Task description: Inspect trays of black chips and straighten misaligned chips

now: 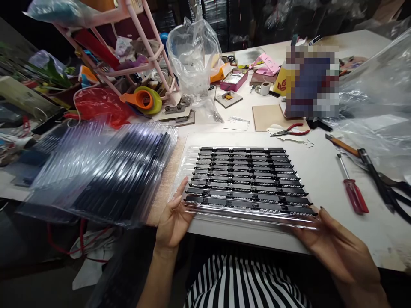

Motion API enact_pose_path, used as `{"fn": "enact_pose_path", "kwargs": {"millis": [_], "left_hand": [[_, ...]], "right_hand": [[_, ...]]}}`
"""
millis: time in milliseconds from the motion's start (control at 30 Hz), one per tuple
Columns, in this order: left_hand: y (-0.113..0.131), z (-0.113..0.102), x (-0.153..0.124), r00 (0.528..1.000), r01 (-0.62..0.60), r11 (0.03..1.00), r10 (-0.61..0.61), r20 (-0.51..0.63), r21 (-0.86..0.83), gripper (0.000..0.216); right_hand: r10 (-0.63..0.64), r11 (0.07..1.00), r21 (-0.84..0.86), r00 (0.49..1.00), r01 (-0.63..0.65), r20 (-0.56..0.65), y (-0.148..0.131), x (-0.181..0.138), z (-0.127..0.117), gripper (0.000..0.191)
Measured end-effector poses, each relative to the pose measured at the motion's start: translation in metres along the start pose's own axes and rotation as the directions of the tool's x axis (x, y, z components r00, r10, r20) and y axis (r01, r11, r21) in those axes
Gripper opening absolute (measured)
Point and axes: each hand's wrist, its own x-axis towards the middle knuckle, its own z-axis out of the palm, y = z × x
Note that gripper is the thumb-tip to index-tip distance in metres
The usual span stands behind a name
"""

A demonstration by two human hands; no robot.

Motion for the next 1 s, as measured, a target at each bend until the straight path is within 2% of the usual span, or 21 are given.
{"fn": "enact_pose_path", "kwargs": {"millis": [333, 667, 1000], "left_hand": [[0.001, 0.000, 0.003, 1.000, -0.010, 0.997, 0.012, -0.028, 0.073, 0.057], [0.000, 0.004, 0.003, 0.994, -0.023, 0.994, 0.034, -0.102, 0.111, 0.057], [0.000, 0.008, 0.006, 0.985, -0.026, 0.991, 0.048, -0.165, 0.129, 0.057]], "right_hand": [[-0.016, 0.999, 0.039, 0.995, 0.012, 0.099, 0.003, 0.004, -0.002, 0.025], [-0.015, 0.991, 0.129, 0.959, -0.022, 0.282, 0.001, 0.007, 0.003, 0.035], [-0.032, 0.986, 0.165, 0.942, -0.025, 0.334, -0.001, 0.011, 0.001, 0.036]]}}
